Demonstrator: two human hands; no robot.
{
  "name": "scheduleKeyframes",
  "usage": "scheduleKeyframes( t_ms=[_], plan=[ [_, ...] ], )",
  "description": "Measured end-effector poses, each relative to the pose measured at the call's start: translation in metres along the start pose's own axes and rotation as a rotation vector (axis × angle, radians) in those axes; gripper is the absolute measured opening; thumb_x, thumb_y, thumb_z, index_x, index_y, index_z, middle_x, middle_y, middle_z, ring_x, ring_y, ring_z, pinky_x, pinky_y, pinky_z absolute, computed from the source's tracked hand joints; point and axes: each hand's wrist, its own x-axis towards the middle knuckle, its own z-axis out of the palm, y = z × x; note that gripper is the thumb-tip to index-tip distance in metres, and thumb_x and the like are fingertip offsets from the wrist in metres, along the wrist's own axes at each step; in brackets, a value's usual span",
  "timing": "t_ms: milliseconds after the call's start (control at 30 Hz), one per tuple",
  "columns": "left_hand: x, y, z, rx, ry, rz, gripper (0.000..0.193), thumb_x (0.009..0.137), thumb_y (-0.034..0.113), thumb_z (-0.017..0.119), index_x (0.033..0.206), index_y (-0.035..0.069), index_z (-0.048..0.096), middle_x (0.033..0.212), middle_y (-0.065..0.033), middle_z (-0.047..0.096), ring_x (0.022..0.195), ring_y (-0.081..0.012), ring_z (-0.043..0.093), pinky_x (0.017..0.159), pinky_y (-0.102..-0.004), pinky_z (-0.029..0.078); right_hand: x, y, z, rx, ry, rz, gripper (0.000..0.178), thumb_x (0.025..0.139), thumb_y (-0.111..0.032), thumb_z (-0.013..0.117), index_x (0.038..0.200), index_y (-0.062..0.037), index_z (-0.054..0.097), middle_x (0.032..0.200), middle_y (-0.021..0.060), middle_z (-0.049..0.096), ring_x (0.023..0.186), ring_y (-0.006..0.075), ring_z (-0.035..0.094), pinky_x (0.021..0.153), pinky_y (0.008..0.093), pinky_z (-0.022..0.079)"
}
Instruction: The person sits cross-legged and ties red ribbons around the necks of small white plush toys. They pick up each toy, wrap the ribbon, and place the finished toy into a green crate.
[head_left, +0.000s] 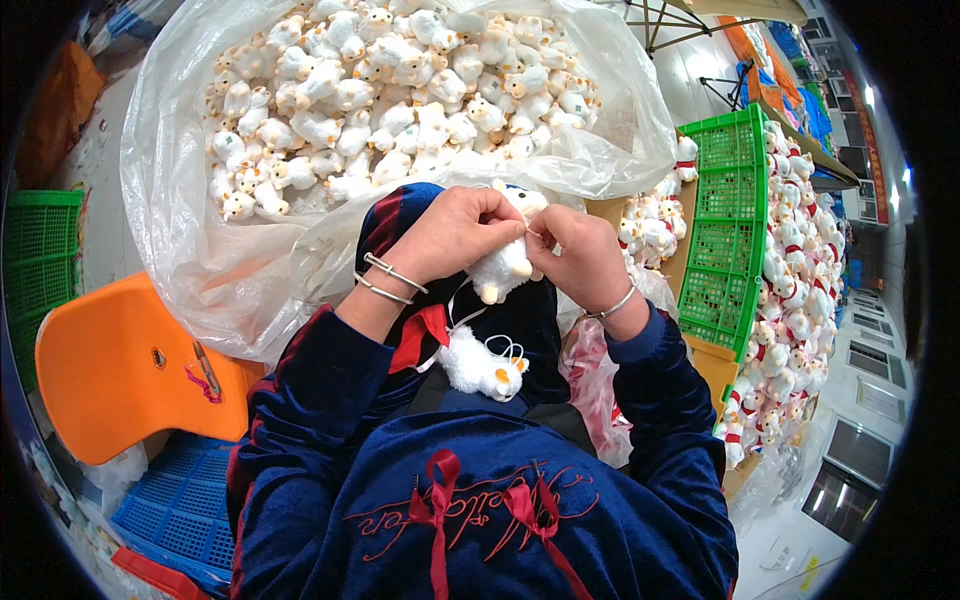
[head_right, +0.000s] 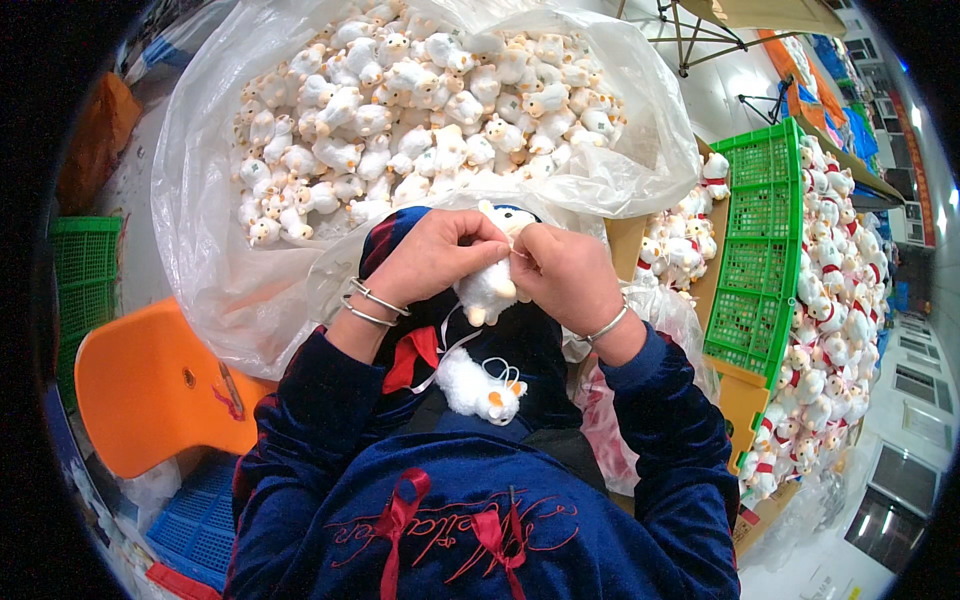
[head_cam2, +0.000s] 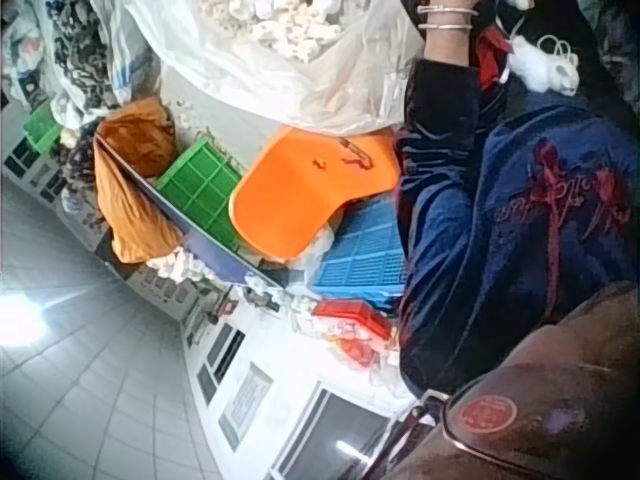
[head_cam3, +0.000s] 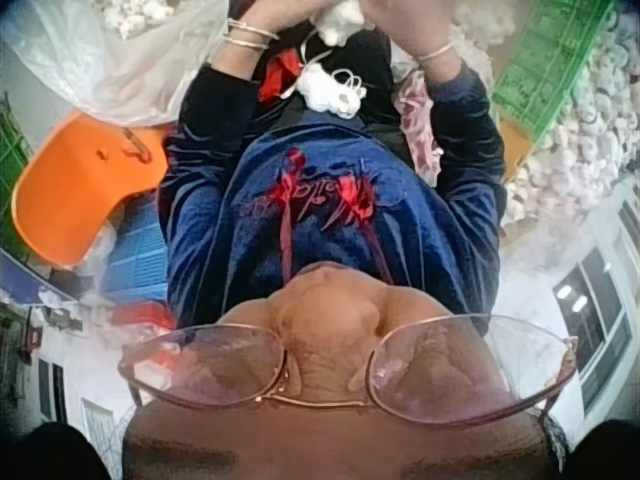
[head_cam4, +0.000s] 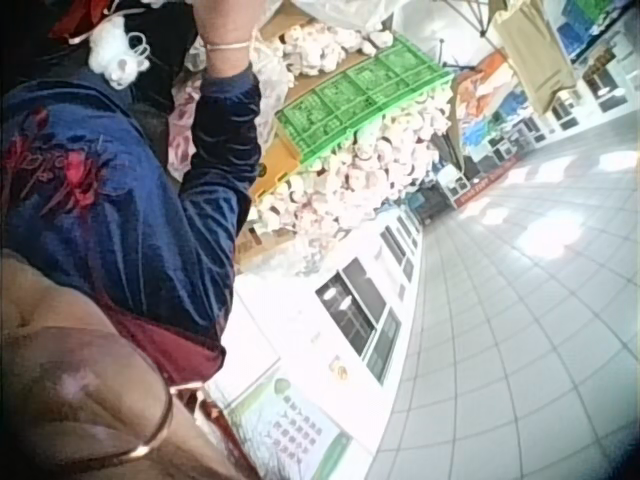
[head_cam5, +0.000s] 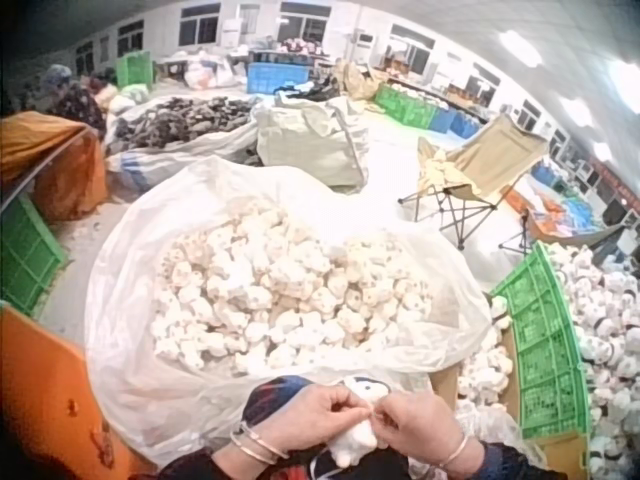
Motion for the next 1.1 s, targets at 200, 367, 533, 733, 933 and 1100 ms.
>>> scheduleKeyframes(
  t_ms=[200, 367, 533, 733, 933, 1100],
  plan=[
    [-0.003, -0.005, -0.003, -0.003, -0.049, 0.027, 0.017, 0.094, 0.016, 0.070, 0.098, -0.001, 0.071, 0.085, 0.0004, 0.070, 0.077, -0.0044, 0.059, 0.069, -0.0214, 0.049, -0.007, 0.004, 0.017, -0.038, 0.178, -0.111, 0.016, 0.078, -0.003, 0.073, 0.081, -0.0064, 0.058, 0.077, 0.0110, 0.062, 0.068, 0.0318, 0.064, 0.056, 0.0402, 0.049],
    [-0.006, -0.001, -0.003, 0.087, -0.065, -0.025, 0.014, 0.096, 0.014, 0.069, 0.098, 0.001, 0.069, 0.085, 0.0042, 0.065, 0.074, -0.0023, 0.054, 0.064, -0.0207, 0.045, -0.019, 0.020, 0.034, 0.119, 0.297, -0.218, 0.021, 0.075, 0.004, 0.075, 0.089, -0.0038, 0.062, 0.083, 0.0123, 0.065, 0.069, 0.0311, 0.065, 0.059, 0.0376, 0.052],
    [-0.011, -0.001, 0.004, 0.026, 0.005, 0.053, 0.015, 0.093, 0.014, 0.070, 0.097, 0.000, 0.069, 0.074, -0.0001, 0.065, 0.066, -0.0047, 0.053, 0.061, -0.0223, 0.046, -0.021, 0.025, 0.039, 0.153, 0.329, -0.275, 0.020, 0.078, 0.004, 0.075, 0.094, -0.0029, 0.064, 0.087, 0.0134, 0.067, 0.072, 0.0301, 0.067, 0.062, 0.0361, 0.054],
    [-0.015, 0.011, 0.003, 0.089, 0.002, 0.081, 0.017, 0.092, 0.016, 0.072, 0.099, 0.000, 0.070, 0.072, -0.0025, 0.067, 0.064, -0.0060, 0.057, 0.061, -0.0232, 0.048, -0.022, 0.028, 0.039, 0.181, 0.332, -0.298, 0.020, 0.081, 0.004, 0.075, 0.097, -0.0029, 0.066, 0.090, 0.0133, 0.069, 0.076, 0.0296, 0.069, 0.064, 0.0346, 0.055],
    [-0.013, 0.013, 0.003, 0.271, 0.002, 0.177, 0.017, 0.093, 0.015, 0.069, 0.098, -0.001, 0.069, 0.075, -0.0123, 0.070, 0.066, -0.0185, 0.067, 0.063, -0.0296, 0.052, -0.021, 0.030, 0.037, 0.184, 0.322, -0.305, 0.018, 0.082, 0.003, 0.075, 0.097, -0.0028, 0.066, 0.089, 0.0132, 0.069, 0.076, 0.0295, 0.069, 0.065, 0.0352, 0.055],
    [-0.014, 0.014, 0.009, 0.341, 0.057, 0.233, 0.015, 0.092, 0.012, 0.069, 0.099, -0.001, 0.067, 0.076, -0.0104, 0.069, 0.066, -0.0123, 0.064, 0.064, -0.0269, 0.051, -0.022, 0.030, 0.033, 0.160, 0.316, -0.280, 0.018, 0.082, 0.001, 0.075, 0.096, -0.0026, 0.066, 0.088, 0.0130, 0.069, 0.075, 0.0300, 0.069, 0.064, 0.0362, 0.055]
  ],
)
